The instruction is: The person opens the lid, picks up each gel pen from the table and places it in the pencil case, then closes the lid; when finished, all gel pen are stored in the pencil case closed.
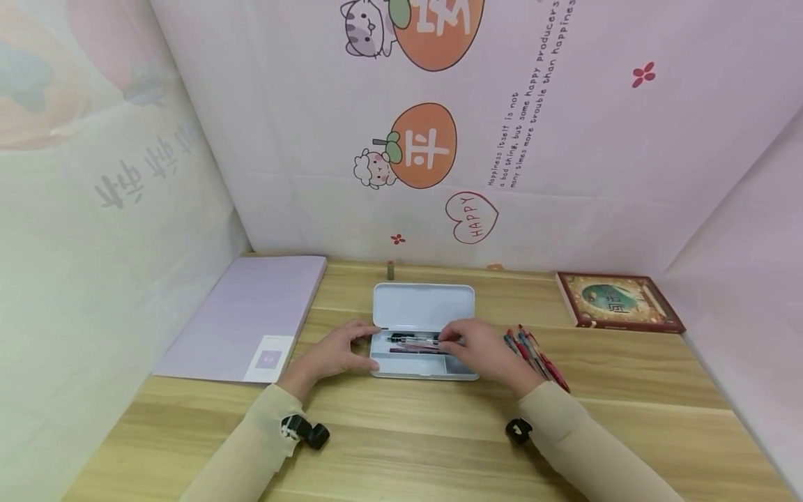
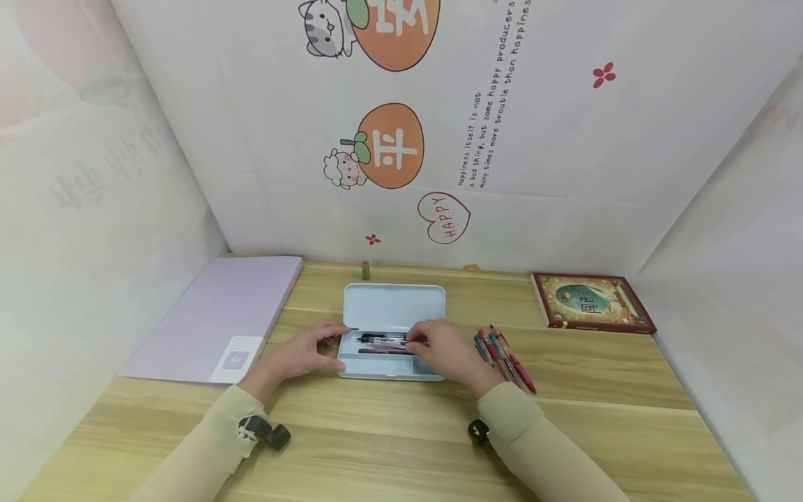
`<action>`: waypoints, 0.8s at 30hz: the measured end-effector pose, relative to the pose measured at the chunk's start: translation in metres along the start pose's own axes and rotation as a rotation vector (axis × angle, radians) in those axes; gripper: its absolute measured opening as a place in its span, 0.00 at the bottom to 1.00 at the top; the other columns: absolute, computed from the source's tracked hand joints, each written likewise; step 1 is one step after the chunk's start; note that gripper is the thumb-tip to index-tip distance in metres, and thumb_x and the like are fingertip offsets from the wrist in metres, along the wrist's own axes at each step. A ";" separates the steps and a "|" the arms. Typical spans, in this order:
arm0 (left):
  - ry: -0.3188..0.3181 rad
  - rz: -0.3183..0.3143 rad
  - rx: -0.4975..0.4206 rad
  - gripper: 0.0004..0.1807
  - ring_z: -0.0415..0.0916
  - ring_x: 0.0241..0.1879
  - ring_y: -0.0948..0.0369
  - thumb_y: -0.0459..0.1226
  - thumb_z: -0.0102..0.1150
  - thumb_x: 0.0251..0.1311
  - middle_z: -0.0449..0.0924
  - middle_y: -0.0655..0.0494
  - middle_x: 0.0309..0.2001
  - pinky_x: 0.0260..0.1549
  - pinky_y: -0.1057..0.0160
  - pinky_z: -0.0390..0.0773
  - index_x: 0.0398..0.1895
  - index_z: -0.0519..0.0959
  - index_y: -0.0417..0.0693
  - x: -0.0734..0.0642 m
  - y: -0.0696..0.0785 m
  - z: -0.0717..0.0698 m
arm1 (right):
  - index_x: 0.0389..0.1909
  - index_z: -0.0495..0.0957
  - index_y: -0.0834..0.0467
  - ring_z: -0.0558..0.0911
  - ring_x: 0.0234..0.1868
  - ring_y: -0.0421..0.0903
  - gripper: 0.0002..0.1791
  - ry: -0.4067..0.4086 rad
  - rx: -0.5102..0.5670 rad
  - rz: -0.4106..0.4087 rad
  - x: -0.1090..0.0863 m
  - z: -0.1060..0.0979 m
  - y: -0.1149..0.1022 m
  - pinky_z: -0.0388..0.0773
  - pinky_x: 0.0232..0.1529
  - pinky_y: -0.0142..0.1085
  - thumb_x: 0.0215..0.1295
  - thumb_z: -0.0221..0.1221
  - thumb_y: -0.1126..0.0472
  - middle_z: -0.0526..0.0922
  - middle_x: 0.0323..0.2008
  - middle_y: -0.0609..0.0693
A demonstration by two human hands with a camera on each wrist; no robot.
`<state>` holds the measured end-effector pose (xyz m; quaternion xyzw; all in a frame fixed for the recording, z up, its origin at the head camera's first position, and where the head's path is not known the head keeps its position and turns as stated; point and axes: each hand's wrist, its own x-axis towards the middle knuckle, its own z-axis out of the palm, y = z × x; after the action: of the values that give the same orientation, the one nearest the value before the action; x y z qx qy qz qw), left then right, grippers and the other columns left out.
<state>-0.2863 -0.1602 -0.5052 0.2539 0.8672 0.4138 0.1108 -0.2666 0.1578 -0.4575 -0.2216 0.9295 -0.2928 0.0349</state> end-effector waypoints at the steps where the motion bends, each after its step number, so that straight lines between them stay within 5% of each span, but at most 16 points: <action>1: -0.002 0.000 0.003 0.43 0.68 0.54 0.59 0.54 0.75 0.48 0.70 0.58 0.58 0.56 0.52 0.69 0.68 0.71 0.51 0.000 0.000 0.000 | 0.37 0.83 0.48 0.77 0.37 0.38 0.03 -0.009 -0.004 -0.001 0.002 0.001 -0.001 0.76 0.39 0.37 0.68 0.62 0.55 0.81 0.35 0.38; 24: -0.002 0.003 -0.003 0.43 0.69 0.54 0.59 0.53 0.75 0.48 0.71 0.57 0.58 0.56 0.53 0.69 0.68 0.71 0.50 0.001 0.000 -0.001 | 0.33 0.83 0.53 0.74 0.30 0.39 0.02 -0.120 -0.124 -0.018 0.027 0.014 -0.010 0.74 0.34 0.36 0.66 0.63 0.60 0.78 0.27 0.39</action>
<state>-0.2872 -0.1603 -0.5049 0.2555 0.8660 0.4152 0.1113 -0.2842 0.1315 -0.4617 -0.2488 0.9400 -0.2212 0.0742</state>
